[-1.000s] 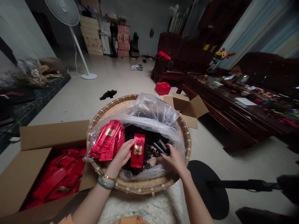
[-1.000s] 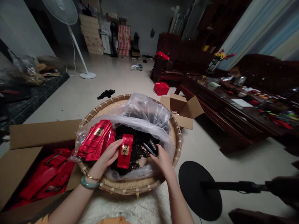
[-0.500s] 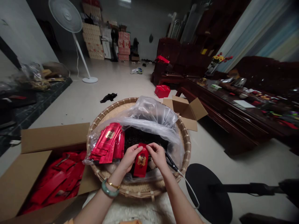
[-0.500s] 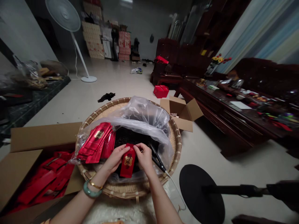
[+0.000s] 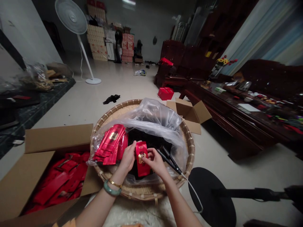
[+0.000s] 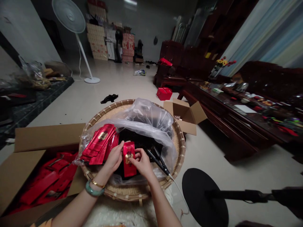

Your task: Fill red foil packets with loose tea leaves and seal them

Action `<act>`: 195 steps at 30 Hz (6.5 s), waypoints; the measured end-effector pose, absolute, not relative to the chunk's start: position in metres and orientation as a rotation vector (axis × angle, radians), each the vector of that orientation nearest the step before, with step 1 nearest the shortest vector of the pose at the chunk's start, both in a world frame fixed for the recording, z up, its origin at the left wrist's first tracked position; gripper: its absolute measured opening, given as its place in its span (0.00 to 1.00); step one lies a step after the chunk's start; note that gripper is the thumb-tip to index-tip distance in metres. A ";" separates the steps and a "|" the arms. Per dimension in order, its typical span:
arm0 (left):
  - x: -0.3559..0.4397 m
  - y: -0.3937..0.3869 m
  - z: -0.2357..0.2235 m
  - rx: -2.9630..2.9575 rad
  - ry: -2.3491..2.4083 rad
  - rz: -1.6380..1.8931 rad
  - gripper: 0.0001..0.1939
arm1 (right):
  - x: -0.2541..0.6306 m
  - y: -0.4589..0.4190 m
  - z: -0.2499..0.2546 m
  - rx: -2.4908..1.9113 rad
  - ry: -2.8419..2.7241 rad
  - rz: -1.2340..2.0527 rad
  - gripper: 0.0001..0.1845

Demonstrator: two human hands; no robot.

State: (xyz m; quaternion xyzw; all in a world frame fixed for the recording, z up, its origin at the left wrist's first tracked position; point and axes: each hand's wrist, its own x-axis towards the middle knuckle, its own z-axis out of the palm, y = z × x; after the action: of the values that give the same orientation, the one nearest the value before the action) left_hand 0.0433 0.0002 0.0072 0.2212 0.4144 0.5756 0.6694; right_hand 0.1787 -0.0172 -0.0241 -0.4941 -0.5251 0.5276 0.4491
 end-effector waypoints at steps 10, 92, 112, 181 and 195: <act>0.027 0.010 0.046 0.743 1.087 1.055 0.26 | 0.166 0.000 0.014 -1.009 -1.117 1.213 0.15; 0.033 -0.022 -0.017 1.199 1.425 1.218 0.10 | 0.182 -0.006 -0.020 -1.343 -1.666 0.192 0.28; 0.045 -0.032 -0.026 0.926 1.366 1.262 0.15 | 0.183 -0.015 -0.020 -1.310 -1.554 0.308 0.21; 0.010 -0.024 0.003 0.995 1.048 0.674 0.22 | 0.226 -0.026 0.008 -1.112 -1.970 1.132 0.21; 0.023 0.002 0.001 1.260 0.921 0.604 0.24 | 0.220 -0.015 0.016 -0.991 -2.099 0.953 0.10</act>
State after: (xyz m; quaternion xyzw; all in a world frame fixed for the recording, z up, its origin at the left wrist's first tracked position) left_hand 0.0232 0.0016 0.0015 0.5589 0.4087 0.2680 0.6699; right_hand 0.2196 -0.0155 0.0163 -0.3752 -0.7952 0.3609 0.3109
